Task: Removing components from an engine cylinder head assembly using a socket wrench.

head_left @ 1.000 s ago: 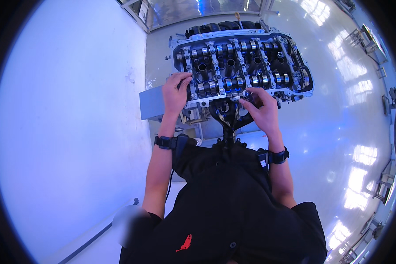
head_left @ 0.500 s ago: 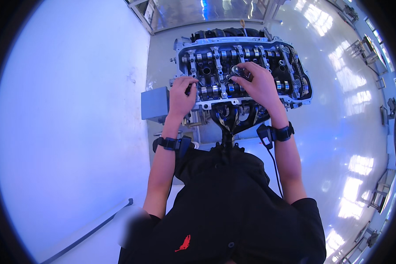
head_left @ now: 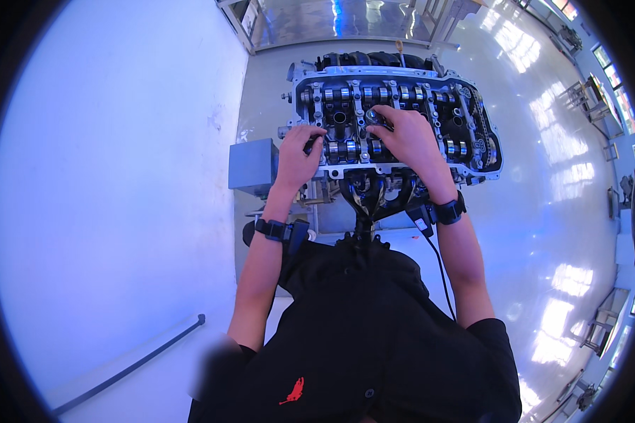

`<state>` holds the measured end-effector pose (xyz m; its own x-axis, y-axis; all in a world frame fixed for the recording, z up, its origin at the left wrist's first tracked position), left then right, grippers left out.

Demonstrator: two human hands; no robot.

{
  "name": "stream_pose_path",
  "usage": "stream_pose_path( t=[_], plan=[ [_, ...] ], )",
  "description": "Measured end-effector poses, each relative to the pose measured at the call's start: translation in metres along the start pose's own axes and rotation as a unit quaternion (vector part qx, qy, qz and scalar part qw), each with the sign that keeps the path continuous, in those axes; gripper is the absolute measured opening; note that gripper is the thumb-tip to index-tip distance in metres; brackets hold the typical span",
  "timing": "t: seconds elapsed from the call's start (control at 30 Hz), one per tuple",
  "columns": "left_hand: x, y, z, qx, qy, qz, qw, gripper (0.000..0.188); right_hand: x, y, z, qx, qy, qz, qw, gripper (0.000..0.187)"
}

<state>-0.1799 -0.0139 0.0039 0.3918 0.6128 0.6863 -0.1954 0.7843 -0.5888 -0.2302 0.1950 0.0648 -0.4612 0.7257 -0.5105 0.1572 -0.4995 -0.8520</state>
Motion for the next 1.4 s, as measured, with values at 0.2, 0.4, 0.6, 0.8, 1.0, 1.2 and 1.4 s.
stream_pose_path(
  t=[0.2, 0.4, 0.6, 0.8, 1.0, 1.2, 1.4],
  plan=[
    [-0.001, 0.004, 0.0, -0.04, 0.008, 0.043, 0.998, 0.022, -0.003, 0.009, 0.0, -0.018, 0.01, -0.011, 1.0, 0.034],
    [0.012, 0.001, 0.007, 0.005, 0.032, 0.017, 0.999, 0.027, -0.009, 0.018, -0.007, 0.014, 0.052, -0.031, 0.998, 0.029],
    [0.065, 0.01, 0.035, -0.042, 0.048, -0.075, 0.995, 0.031, -0.01, 0.008, 0.008, -0.039, -0.043, -0.079, 0.995, 0.031],
    [0.043, 0.066, 0.054, -0.196, -0.086, -0.265, 0.94, 0.039, -0.015, 0.007, 0.011, -0.079, -0.101, -0.12, 0.984, 0.031],
    [0.028, 0.071, 0.052, -0.194, -0.098, -0.289, 0.932, 0.033, -0.01, -0.002, 0.003, -0.022, -0.151, -0.106, 0.983, 0.035],
    [0.022, 0.073, 0.055, -0.198, -0.101, -0.311, 0.924, 0.033, 0.031, -0.031, -0.026, -0.134, -0.041, -0.106, 0.984, 0.032],
    [0.017, 0.081, 0.049, -0.169, -0.123, -0.367, 0.906, 0.033, 0.033, -0.035, -0.021, -0.193, -0.05, -0.061, 0.978, 0.031]
  ],
)
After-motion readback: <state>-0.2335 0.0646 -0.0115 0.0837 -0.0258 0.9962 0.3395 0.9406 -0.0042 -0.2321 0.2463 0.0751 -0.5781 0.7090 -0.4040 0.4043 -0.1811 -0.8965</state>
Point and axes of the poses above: each hand's wrist, its own z-axis towards the middle knuckle, its own y-axis out of the palm, x = y × z, the point moved 8 cm from there along z, towards the middle knuckle, and after that the axes turned 9 degrees about -x, right-handed, at the moved point
